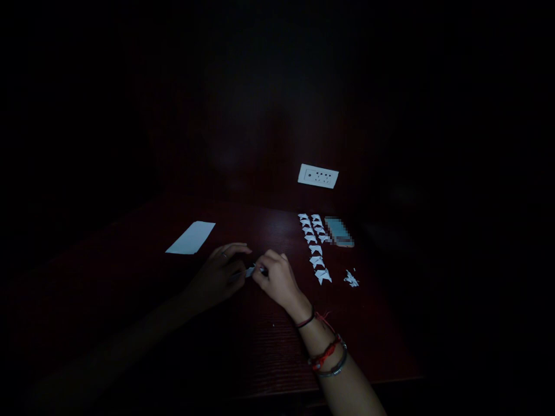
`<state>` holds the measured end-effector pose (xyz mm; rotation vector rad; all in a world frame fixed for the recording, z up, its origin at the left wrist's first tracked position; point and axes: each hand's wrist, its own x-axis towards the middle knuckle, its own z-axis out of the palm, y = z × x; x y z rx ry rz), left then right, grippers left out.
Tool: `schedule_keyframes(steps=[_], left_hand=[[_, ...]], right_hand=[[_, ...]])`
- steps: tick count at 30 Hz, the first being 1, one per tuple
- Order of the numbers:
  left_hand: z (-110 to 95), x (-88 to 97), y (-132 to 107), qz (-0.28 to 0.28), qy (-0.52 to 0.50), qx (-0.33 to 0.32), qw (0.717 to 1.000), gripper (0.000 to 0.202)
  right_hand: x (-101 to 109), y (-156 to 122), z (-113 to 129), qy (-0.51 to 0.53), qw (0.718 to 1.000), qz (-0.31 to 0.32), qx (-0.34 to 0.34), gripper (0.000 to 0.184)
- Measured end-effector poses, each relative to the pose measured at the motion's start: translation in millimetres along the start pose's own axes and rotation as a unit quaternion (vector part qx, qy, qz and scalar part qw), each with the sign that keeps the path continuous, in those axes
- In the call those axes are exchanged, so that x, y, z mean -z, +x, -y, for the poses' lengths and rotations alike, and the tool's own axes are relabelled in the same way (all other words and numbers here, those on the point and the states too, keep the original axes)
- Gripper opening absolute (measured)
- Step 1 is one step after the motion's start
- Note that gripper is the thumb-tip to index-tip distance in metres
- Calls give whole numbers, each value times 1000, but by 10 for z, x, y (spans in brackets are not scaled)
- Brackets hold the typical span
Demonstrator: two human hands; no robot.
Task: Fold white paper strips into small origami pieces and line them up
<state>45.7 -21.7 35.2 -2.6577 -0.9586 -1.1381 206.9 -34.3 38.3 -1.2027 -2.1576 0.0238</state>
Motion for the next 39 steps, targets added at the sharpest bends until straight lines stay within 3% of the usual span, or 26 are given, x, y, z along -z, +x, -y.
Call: schedule_keyframes(steps=[5,12,23,34,39], left_hand=[[-12,10,-3,0,3,-3,1000,8],[8,38,-18,4,7,12,1000,8],[11,27,4,-2,-2,20,1000,6],[-2,64,-12,4,-2,17,1000,7],[11,79,1,2,1,20,1000,6]], right_hand=[[-46,8,-54,96,994,-18,-44,6],[-44,14,-122,132,988,-14,-74,7],[10,-10,-34,21,1000,-17,-14,8],[-40,2,-137,90,994,-26,-49,6],[-7,0,-106,54,998,-19,-29,5]])
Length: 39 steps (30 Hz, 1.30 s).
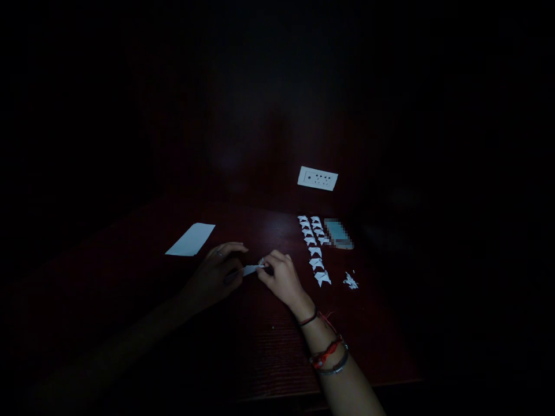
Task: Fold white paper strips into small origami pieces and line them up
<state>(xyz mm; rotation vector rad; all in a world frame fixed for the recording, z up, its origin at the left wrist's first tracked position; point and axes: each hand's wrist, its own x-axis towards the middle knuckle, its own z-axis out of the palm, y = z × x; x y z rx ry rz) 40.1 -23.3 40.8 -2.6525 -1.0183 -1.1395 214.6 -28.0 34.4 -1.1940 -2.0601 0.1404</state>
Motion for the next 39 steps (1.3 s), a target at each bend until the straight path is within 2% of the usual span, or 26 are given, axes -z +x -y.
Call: schedule_keyframes(steps=[4,10,16,21,26,29,35,39], left_hand=[[5,-21,-5,-8,-1,2,1000,7],[15,-48,-20,-1,4,-3,1000,7],[9,-55,-22,-3,-4,-12,1000,8],[-4,-47,-25,-1,-2,-8,1000,8],[-20,-27,-24,-3,-4,0,1000,7],[-11,-19,-25,2,-7,2,1000,7],[26,-16,-13,1,-6,11,1000,7],[22,-12,-7,-3,-5,12,1000,7]], right_hand=[[-7,-2,-10,0,1000,7,5,9],[-27,10,-41,59,998,12,-22,8],[-111,31,-97,98,989,-8,-112,6],[-168,42,-170,181,963,6,-198,9],[-182,36,-204,222,949,12,-225,12],[-159,28,-195,220,953,25,-207,15],[-45,14,-84,108,992,10,-71,12],[-30,19,-58,84,995,11,-47,13]])
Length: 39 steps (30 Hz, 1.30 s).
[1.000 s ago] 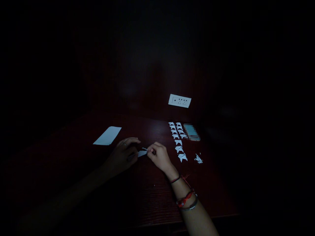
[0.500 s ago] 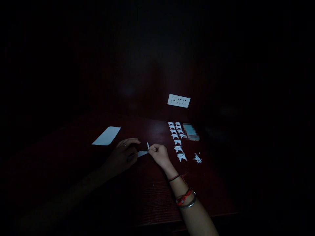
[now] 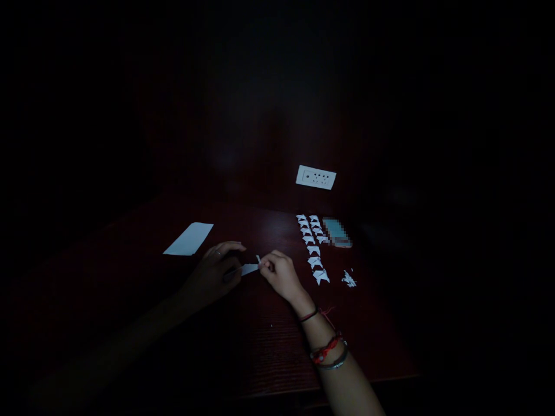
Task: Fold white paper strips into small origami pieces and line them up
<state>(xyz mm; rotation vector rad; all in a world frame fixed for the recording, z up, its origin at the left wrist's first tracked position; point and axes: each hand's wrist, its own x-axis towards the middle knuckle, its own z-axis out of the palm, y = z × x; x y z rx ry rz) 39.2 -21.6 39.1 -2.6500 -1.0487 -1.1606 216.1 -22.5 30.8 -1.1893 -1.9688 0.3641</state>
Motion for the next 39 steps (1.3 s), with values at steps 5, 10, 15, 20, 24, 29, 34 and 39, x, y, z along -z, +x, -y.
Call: schedule_keyframes(steps=[5,10,15,20,24,29,34,39], left_hand=[[-1,-9,-19,-1,2,-6,1000,7],[11,-11,-31,-3,-3,-8,1000,6],[35,-9,-16,-11,-2,2,1000,6],[30,-17,-1,-13,1,0,1000,6],[8,-5,-13,-17,-3,-4,1000,6],[5,16,-33,-3,-7,-7,1000,7],[43,11,-26,-9,-5,-2,1000,6],[22,7,-19,-5,-1,3,1000,7]], right_hand=[[-49,20,-134,74,996,13,-53,17],[-71,15,-205,146,983,41,-99,23],[-13,-8,-96,55,998,22,-31,15],[11,-4,-39,4,1000,0,-3,16],[-30,14,-115,65,996,3,-61,17],[-68,15,-197,211,964,36,-158,20],[-24,9,-149,132,988,21,-83,21],[-18,11,-149,68,997,-3,-48,17]])
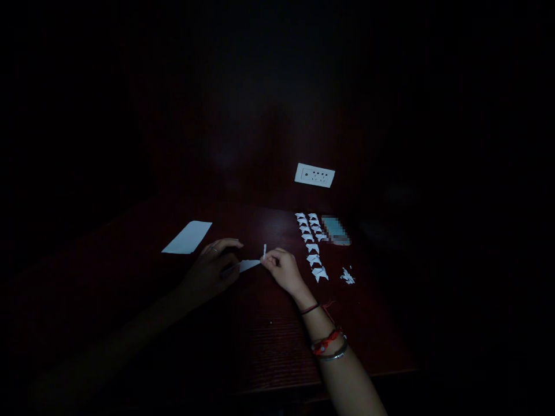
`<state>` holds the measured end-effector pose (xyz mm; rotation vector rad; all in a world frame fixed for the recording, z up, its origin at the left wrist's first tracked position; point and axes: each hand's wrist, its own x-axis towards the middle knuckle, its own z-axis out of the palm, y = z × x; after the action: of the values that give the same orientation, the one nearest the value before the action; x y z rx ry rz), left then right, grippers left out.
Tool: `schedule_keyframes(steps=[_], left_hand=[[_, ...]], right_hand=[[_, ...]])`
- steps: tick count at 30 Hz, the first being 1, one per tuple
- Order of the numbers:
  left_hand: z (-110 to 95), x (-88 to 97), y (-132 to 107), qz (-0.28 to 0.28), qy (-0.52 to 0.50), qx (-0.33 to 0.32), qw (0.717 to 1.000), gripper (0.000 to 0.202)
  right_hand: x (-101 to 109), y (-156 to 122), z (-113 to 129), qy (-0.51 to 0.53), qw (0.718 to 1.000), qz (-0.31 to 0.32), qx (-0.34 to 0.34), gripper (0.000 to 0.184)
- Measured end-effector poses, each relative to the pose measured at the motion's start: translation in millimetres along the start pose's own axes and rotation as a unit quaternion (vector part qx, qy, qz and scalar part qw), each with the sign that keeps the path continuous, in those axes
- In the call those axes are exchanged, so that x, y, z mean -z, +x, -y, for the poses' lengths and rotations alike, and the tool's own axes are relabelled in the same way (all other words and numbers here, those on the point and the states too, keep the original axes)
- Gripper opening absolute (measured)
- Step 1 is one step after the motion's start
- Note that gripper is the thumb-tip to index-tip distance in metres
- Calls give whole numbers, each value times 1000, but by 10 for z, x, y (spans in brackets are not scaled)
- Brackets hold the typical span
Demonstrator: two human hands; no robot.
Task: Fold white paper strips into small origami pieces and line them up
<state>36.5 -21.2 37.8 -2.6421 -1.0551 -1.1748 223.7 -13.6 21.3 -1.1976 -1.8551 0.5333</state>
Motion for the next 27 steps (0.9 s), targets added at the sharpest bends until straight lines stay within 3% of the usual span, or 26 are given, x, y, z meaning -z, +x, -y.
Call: schedule_keyframes(steps=[4,8,10,12,17,23,27], left_hand=[[-23,1,-17,7,-2,-6,1000,7],[0,9,-42,3,-8,-2,1000,6],[15,3,-42,1,-7,-1,1000,5],[22,-10,-32,3,-6,-4,1000,5],[15,-38,7,7,-5,-6,1000,6],[21,-66,6,24,2,-14,1000,5],[2,-63,7,39,3,-21,999,6]], right_hand=[[-38,19,-175,78,994,6,-79,17],[0,45,-353,92,982,-57,-155,19],[40,51,-335,63,986,-82,-128,21],[67,47,-229,20,995,-83,-59,21],[35,-5,105,-63,996,0,68,15],[6,-41,148,-99,990,8,101,14],[10,-46,153,-136,982,54,121,14]])
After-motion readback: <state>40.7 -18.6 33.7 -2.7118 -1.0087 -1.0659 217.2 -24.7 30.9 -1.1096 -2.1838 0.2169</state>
